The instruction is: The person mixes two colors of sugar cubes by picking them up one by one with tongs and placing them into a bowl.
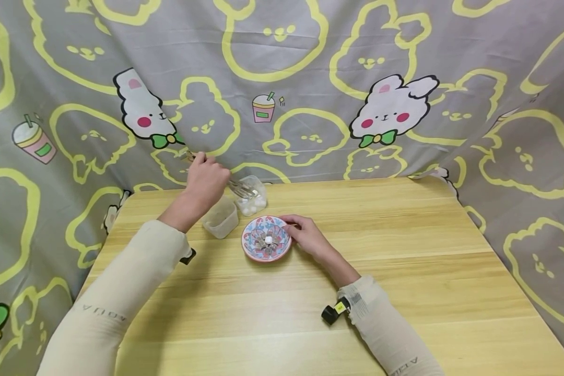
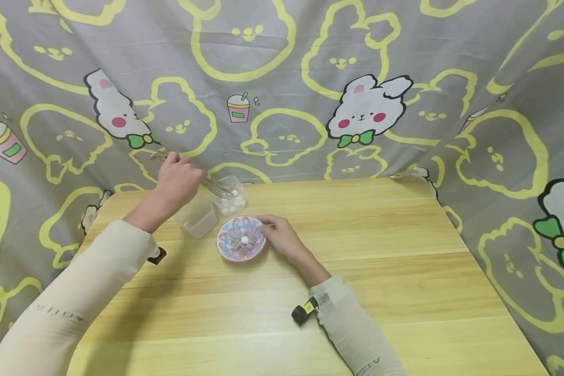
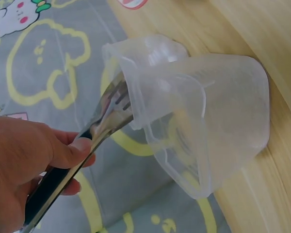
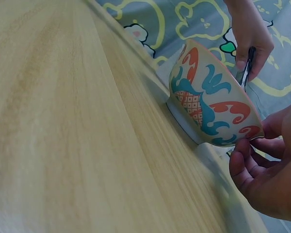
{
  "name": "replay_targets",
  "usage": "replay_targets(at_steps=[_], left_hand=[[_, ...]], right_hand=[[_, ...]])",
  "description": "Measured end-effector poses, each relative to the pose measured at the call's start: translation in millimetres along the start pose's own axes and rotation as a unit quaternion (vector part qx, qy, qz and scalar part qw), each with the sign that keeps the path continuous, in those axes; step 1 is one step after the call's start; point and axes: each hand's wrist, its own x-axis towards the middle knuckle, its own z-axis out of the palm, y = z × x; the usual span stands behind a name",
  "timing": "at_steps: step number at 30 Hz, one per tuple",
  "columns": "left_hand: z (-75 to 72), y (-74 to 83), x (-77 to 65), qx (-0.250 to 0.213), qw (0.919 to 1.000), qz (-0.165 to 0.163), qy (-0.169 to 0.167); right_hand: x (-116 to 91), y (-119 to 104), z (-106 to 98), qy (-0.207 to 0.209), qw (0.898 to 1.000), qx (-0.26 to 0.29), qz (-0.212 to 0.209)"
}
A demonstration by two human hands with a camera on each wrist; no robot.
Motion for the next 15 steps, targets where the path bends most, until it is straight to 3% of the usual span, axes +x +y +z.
replay_targets(at_steps=[6, 15], left_hand=[[1.2, 3.2, 3.5, 0.009, 0.9996, -0.004, -0.027], [2.3, 4.5, 4.8, 0.009, 0.9993, -0.009, -0.037]], right_hand=[[-0.1, -0.3, 0.5, 0.002, 1.000, 0.000, -0.001], [0.6, 0.4, 0.6, 0.004, 1.000, 0.001, 0.001]])
